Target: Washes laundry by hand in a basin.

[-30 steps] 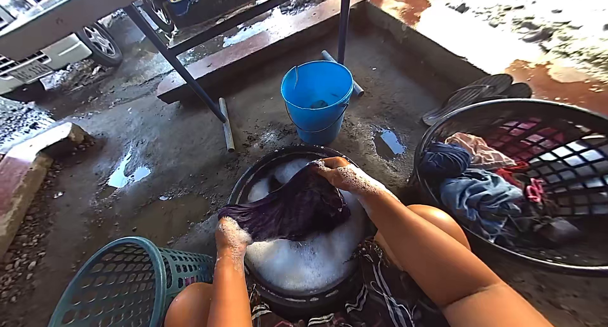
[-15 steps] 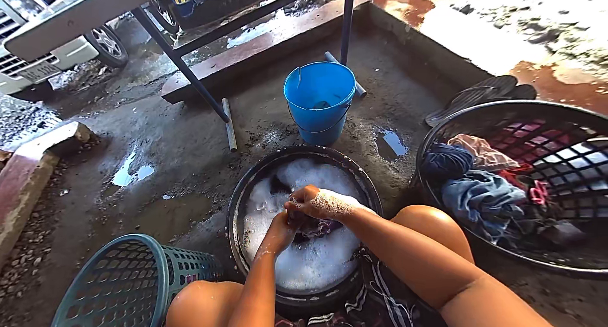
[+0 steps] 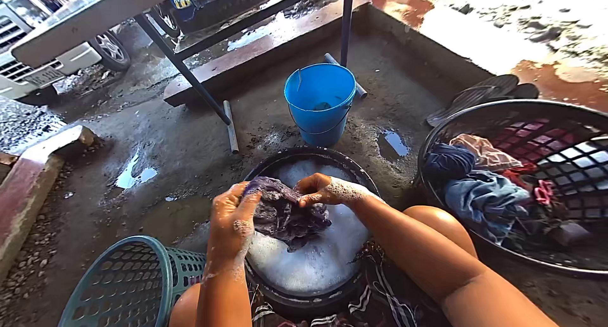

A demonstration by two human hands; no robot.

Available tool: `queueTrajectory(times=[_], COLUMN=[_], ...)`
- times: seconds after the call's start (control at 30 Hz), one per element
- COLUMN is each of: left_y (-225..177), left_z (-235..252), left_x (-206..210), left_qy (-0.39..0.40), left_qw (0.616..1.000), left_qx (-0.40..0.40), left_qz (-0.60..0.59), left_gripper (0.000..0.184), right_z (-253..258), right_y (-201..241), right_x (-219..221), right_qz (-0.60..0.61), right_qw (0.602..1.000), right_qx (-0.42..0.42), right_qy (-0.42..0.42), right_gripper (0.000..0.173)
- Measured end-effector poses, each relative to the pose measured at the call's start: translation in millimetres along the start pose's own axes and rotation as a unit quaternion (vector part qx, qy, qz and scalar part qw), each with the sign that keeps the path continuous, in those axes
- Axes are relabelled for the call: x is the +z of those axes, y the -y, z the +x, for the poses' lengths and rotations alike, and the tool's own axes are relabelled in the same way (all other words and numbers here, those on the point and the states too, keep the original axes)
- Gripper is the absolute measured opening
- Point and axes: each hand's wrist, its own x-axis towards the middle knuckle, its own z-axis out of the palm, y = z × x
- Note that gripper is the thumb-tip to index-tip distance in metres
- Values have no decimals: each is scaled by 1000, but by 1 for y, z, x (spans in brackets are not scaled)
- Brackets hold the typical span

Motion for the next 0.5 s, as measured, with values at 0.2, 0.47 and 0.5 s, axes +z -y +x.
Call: queueTrajectory(times=[0.2,0.47,0.5], left_y=[-36,4,18], left_z=[-11,-24,-28], left_x=[-6,-35,-36], left_qy=[-41,-193,-197], left_qw=[996,968,966], left_qx=[-19,-132,-150], left_qz=[-80,-86,-73], left_gripper=[21,20,19], right_z=[9,3,0], right_y=[-18,14,18], right_x=[17,-4,-6], right_qz=[-245,82,130], right_qw=[962,976,971], right_qx=[118,152,109], right_qy=[35,-135,-170], right_gripper=[25,27,24])
